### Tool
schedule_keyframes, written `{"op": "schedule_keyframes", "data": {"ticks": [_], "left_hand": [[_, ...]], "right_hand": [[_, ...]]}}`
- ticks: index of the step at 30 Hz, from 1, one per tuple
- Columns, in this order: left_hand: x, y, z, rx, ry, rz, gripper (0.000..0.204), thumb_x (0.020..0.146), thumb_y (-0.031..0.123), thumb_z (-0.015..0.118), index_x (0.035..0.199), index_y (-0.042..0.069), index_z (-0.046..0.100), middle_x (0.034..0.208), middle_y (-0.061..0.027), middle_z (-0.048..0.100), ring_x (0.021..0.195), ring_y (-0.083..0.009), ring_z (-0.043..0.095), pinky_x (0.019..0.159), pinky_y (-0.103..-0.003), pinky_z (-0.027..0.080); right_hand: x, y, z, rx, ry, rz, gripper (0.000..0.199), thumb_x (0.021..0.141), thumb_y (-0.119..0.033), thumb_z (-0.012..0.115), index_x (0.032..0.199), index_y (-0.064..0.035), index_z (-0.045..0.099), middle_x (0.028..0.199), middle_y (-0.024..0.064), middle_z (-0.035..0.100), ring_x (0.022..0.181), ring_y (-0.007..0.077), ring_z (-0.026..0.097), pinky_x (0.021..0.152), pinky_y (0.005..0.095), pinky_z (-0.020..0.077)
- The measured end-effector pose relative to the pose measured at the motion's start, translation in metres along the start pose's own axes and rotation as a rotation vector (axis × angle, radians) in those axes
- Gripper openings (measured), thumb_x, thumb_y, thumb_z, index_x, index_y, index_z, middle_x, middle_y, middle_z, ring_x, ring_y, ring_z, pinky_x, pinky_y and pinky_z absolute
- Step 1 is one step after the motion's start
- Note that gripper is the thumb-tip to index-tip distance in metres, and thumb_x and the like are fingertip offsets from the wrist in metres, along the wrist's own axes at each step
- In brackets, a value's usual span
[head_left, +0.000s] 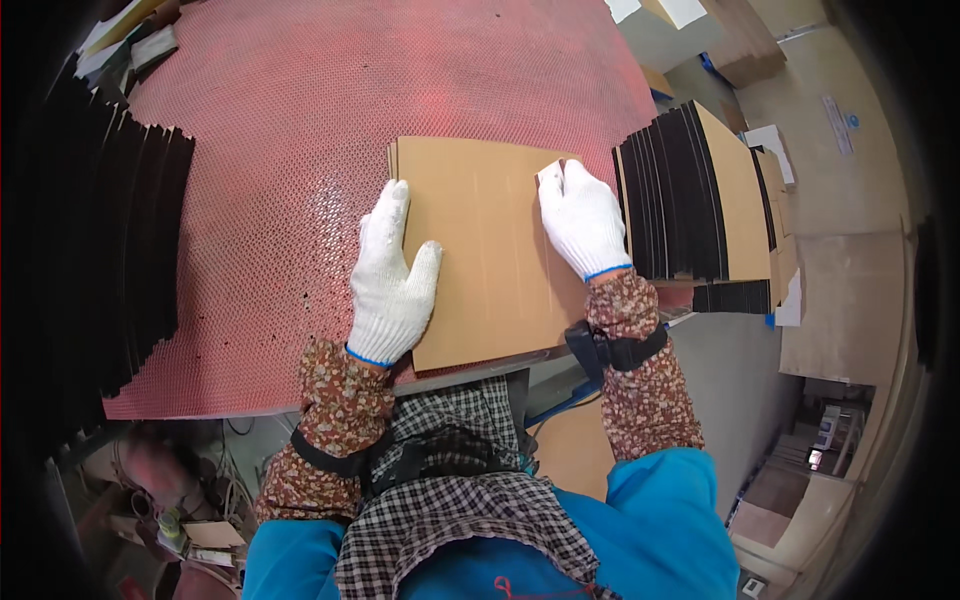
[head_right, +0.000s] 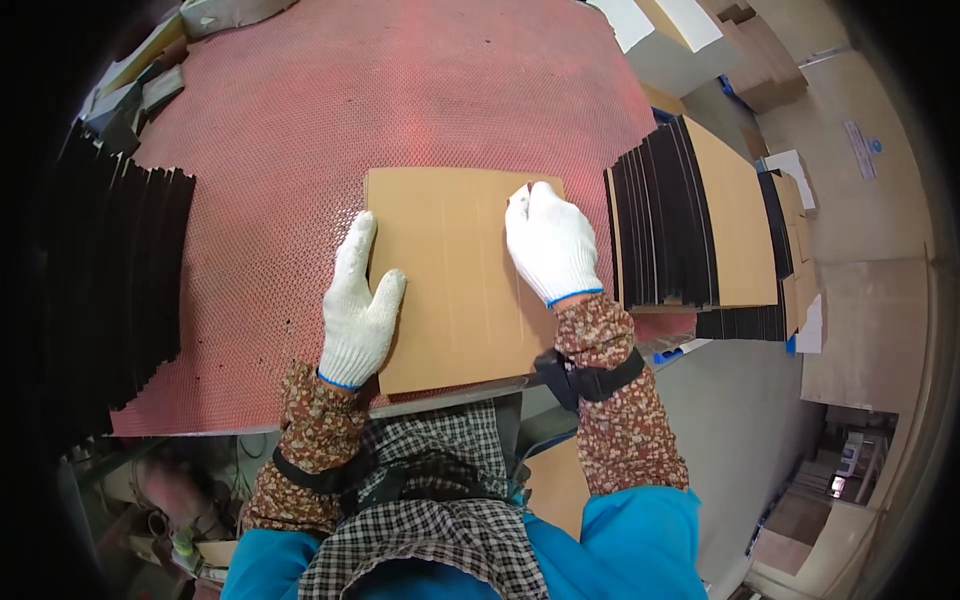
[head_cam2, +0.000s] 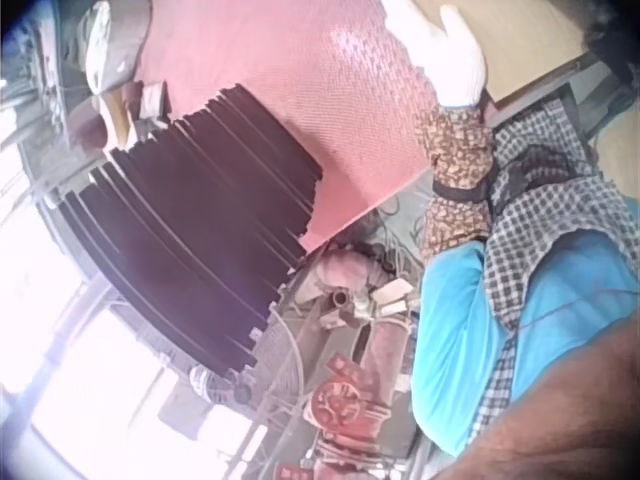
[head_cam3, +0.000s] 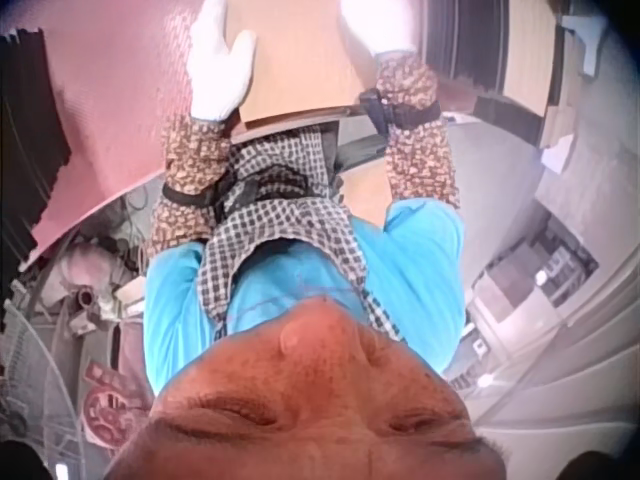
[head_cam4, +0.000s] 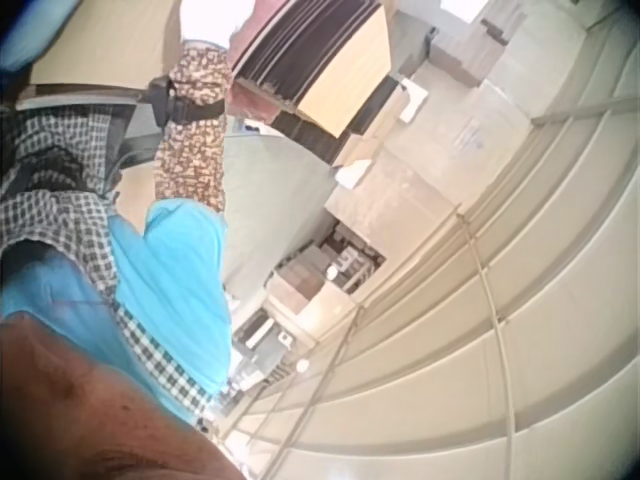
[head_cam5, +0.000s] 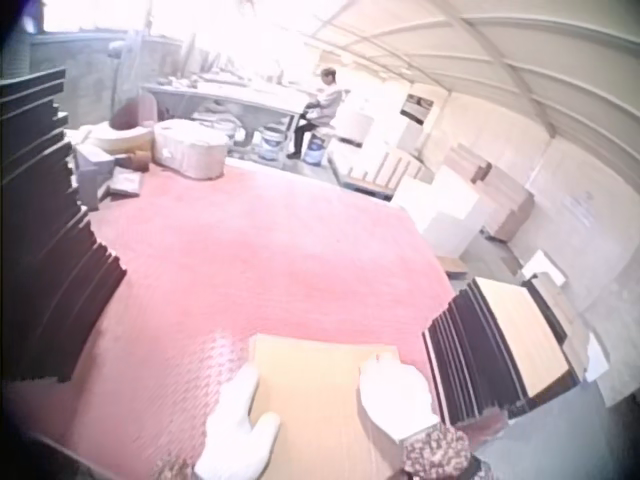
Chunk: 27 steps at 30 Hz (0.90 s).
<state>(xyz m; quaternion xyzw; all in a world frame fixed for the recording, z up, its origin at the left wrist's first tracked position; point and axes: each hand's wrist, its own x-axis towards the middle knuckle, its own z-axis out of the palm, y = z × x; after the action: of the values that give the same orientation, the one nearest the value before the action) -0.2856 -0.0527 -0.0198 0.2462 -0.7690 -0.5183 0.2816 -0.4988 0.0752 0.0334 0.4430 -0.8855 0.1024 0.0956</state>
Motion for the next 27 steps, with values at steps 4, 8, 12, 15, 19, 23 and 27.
{"op": "schedule_keyframes", "data": {"ticks": [4, 8, 12, 15, 19, 23, 27], "left_hand": [[0.001, 0.001, 0.006, -0.048, -0.006, -0.053, 0.067, 0.095, 0.007, 0.061, 0.155, -0.008, 0.034, 0.160, -0.0273, 0.036, 0.151, -0.0356, 0.034, 0.125, -0.041, 0.028], [0.001, -0.007, 0.007, 0.008, 0.090, 0.034, 0.066, 0.091, 0.005, 0.065, 0.151, -0.006, 0.040, 0.146, -0.0275, 0.048, 0.135, -0.0377, 0.051, 0.115, -0.043, 0.041], [0.000, -0.003, 0.002, -0.009, 0.021, -0.025, 0.067, 0.096, 0.009, 0.062, 0.155, -0.007, 0.034, 0.158, -0.0271, 0.038, 0.149, -0.0354, 0.038, 0.123, -0.041, 0.031], [0.000, -0.010, 0.007, -0.013, 0.126, 0.067, 0.066, 0.089, 0.007, 0.066, 0.149, -0.008, 0.042, 0.146, -0.0278, 0.050, 0.135, -0.0389, 0.049, 0.117, -0.044, 0.039], [0.001, -0.009, 0.008, -0.010, 0.134, 0.063, 0.065, 0.089, 0.006, 0.066, 0.148, -0.009, 0.043, 0.147, -0.0277, 0.050, 0.136, -0.0389, 0.049, 0.117, -0.044, 0.038], [0.001, -0.008, 0.007, 0.001, 0.058, 0.044, 0.066, 0.095, 0.011, 0.063, 0.153, -0.008, 0.037, 0.156, -0.0277, 0.041, 0.146, -0.0364, 0.041, 0.122, -0.041, 0.034], [0.002, -0.007, 0.005, 0.017, 0.062, 0.020, 0.066, 0.094, 0.009, 0.063, 0.153, -0.007, 0.038, 0.154, -0.0276, 0.042, 0.145, -0.0365, 0.042, 0.122, -0.042, 0.034]], "right_hand": [[-0.012, 0.013, 0.010, -0.024, 0.000, -0.002, 0.034, 0.104, -0.032, 0.049, 0.091, -0.0026, 0.060, 0.074, 0.0246, 0.068, 0.071, 0.0444, 0.069, 0.066, 0.0543, 0.0558], [-0.046, -0.017, -0.023, 0.076, -0.120, 0.186, 0.035, 0.105, -0.033, 0.047, 0.094, -0.0021, 0.061, 0.073, 0.0246, 0.067, 0.071, 0.0447, 0.069, 0.068, 0.0547, 0.0555], [-0.106, -0.042, -0.067, -0.035, -0.278, 0.054, 0.030, 0.106, -0.029, 0.048, 0.102, -0.0019, 0.061, 0.077, 0.0226, 0.067, 0.069, 0.0408, 0.069, 0.061, 0.0512, 0.0555], [-0.144, -0.035, -0.075, -0.190, -0.302, -0.131, 0.019, 0.100, -0.017, 0.055, 0.107, -0.0017, 0.062, 0.082, 0.0147, 0.060, 0.061, 0.0320, 0.067, 0.051, 0.0432, 0.0537], [-0.157, -0.050, -0.077, -0.152, -0.297, -0.157, 0.017, 0.101, -0.016, 0.057, 0.107, -0.0009, 0.063, 0.085, 0.0147, 0.061, 0.060, 0.0311, 0.066, 0.049, 0.0426, 0.0524], [-0.147, -0.073, -0.072, 0.100, -0.270, 0.122, 0.021, 0.104, -0.021, 0.053, 0.102, -0.0024, 0.062, 0.077, 0.0183, 0.062, 0.062, 0.0364, 0.067, 0.055, 0.0462, 0.0542], [-0.135, -0.072, -0.063, 0.104, -0.251, 0.093, 0.027, 0.105, -0.029, 0.051, 0.095, -0.0052, 0.061, 0.070, 0.0213, 0.064, 0.064, 0.0423, 0.067, 0.061, 0.0523, 0.0546]]}}
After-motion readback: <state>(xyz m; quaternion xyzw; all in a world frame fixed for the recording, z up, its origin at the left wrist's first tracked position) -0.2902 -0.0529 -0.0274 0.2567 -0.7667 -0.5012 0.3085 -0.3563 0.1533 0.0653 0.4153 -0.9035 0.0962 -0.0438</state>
